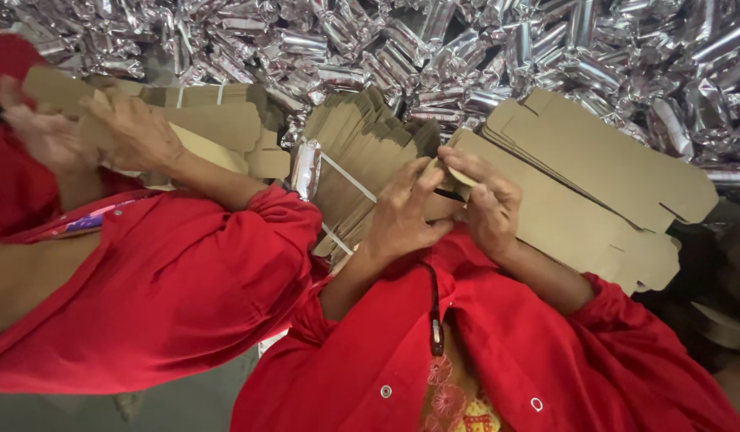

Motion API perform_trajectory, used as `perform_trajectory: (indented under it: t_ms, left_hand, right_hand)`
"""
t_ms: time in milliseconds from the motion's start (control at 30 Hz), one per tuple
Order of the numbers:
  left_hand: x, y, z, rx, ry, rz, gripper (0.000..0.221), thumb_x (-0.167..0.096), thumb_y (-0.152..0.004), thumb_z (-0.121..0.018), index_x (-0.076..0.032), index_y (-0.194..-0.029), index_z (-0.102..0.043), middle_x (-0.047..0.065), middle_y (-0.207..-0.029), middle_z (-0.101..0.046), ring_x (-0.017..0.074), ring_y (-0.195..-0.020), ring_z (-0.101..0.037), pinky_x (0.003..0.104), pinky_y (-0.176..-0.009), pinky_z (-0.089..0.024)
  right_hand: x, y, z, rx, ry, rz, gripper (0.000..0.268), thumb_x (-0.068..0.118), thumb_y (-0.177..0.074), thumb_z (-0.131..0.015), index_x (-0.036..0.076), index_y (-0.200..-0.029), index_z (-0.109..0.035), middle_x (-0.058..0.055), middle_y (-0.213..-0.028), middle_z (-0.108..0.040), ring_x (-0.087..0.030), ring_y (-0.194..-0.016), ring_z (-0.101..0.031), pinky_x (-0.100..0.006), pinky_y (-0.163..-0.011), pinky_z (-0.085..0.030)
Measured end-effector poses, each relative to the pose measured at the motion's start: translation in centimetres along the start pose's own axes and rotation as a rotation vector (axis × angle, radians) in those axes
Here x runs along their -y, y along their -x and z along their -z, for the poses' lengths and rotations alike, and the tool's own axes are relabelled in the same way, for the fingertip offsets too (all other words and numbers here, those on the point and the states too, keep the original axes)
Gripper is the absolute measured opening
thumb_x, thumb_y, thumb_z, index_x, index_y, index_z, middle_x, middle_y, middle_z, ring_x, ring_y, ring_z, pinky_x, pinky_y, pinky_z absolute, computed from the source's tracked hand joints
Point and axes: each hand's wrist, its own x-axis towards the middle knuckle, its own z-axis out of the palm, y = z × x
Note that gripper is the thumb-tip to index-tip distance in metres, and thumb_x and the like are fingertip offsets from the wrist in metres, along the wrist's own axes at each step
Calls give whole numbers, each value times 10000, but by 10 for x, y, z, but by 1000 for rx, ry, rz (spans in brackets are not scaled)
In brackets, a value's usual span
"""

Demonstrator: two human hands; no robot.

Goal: The person folds flat cardboard pieces into small boxes and places silver-wrapped cylindrical items into them. The person repeats this process continuously, handling the cardboard and wrapped items by hand.

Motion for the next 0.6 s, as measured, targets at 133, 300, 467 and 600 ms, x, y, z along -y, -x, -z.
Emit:
perform_trajectory:
  t_ms: [133, 300, 467, 600]
  left_hand:
    - [1, -3, -1, 10, -33, 23, 890, -181, -646, -894, -123, -1391, -410, 234, -1371, -529, 461, -1207, -605, 513, -979, -546]
    - [2, -3, -5, -16, -6, 4, 895, -181, -687, -896, -74, -1416, -388, 219, -1354, -550, 439, -1228, -612, 512, -1012, -539]
    - [2, -5, -7, -20, 30, 17, 883, -172, -725, -886, -65, -1428, -363, 214, -1350, -555, 420, -1251, -614, 498, -1056, -534]
    - [0, -5, -7, -44, 23, 8, 897, -148, -728, -880, -68, -1447, -349, 217, -1366, -558, 423, -1270, -598, 504, -1084, -515]
  right_hand:
    - [6, -4, -7, 8, 250, -74, 366, 117, -1070, -568, -57, -1388, -616, -209, -1460, -621, -276, -1375, -586, -415, -1228, -421]
    - [11, -5, -10, 4, 353, -38, 386, 105, -1062, -603, -49, -1414, -561, -201, -1447, -618, -285, -1366, -593, -445, -1254, -384]
    - [15, -10, -6, 88, 453, 115, 398, 60, -1028, -568, -40, -1413, -573, -206, -1482, -591, -310, -1419, -566, -432, -1260, -389]
    - [14, -9, -8, 29, 444, 11, 391, 43, -1029, -586, -55, -1407, -574, -224, -1458, -606, -313, -1341, -601, -421, -1163, -457]
